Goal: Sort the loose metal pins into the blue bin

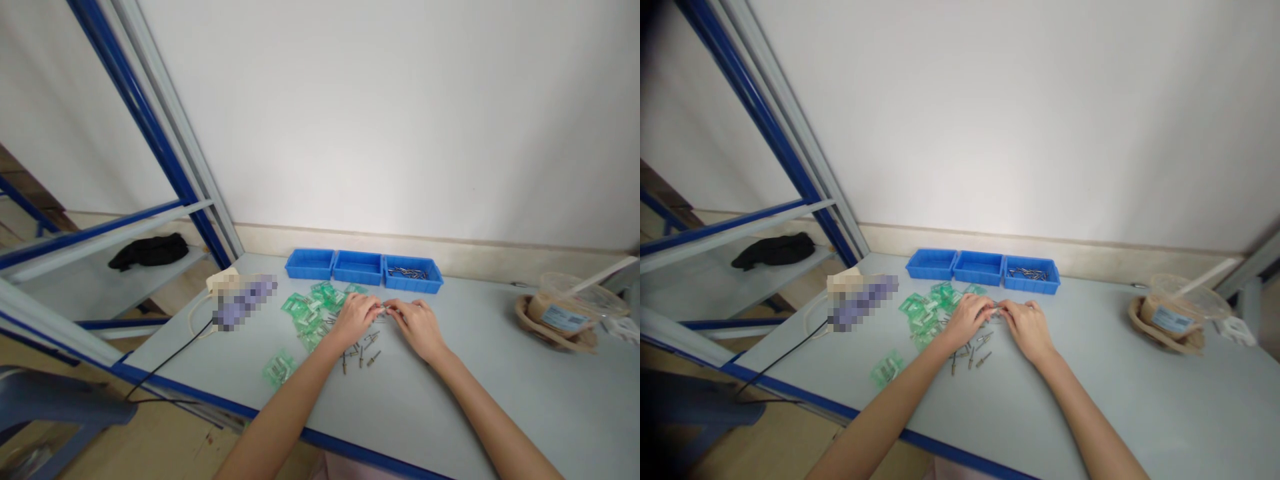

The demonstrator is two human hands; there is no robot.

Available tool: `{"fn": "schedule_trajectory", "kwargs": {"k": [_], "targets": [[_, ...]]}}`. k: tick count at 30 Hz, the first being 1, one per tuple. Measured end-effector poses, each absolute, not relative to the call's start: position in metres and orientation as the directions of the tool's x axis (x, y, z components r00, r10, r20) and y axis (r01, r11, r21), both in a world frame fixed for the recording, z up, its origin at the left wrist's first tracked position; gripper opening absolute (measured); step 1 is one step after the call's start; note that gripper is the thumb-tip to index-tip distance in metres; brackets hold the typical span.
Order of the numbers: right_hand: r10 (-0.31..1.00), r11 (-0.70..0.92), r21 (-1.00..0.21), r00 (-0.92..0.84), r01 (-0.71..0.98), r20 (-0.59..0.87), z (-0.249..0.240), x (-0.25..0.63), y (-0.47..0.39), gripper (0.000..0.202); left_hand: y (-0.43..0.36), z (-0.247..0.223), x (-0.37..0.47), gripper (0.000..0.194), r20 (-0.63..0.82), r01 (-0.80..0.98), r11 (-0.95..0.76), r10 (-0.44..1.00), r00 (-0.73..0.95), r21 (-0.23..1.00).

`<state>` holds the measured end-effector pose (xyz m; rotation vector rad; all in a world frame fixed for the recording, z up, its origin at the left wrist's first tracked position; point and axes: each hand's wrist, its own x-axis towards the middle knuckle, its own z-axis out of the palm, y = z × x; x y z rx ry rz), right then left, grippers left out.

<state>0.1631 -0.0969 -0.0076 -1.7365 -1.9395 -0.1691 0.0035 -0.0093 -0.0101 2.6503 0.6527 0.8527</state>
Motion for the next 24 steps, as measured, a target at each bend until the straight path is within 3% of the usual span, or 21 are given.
{"fn": "schedule_trajectory", "kwargs": {"k": [18,24], "targets": [[0.881,0.187,-0.228,-0.061,0.956,0.469,-0.010,0.165,-0.097,0.034,-0.010,-0.010,0.005,0.028,0.462,0.351,-0.874,0.478,0.747,0.337],[0.869,0.168,-0.266,-0.015,0.949,0.494,-0.010,0.168,-0.096,0.036,-0.010,0.023,-0.025,0.030,0.448,0.454,-0.830,0.557,0.699,0.323]]}}
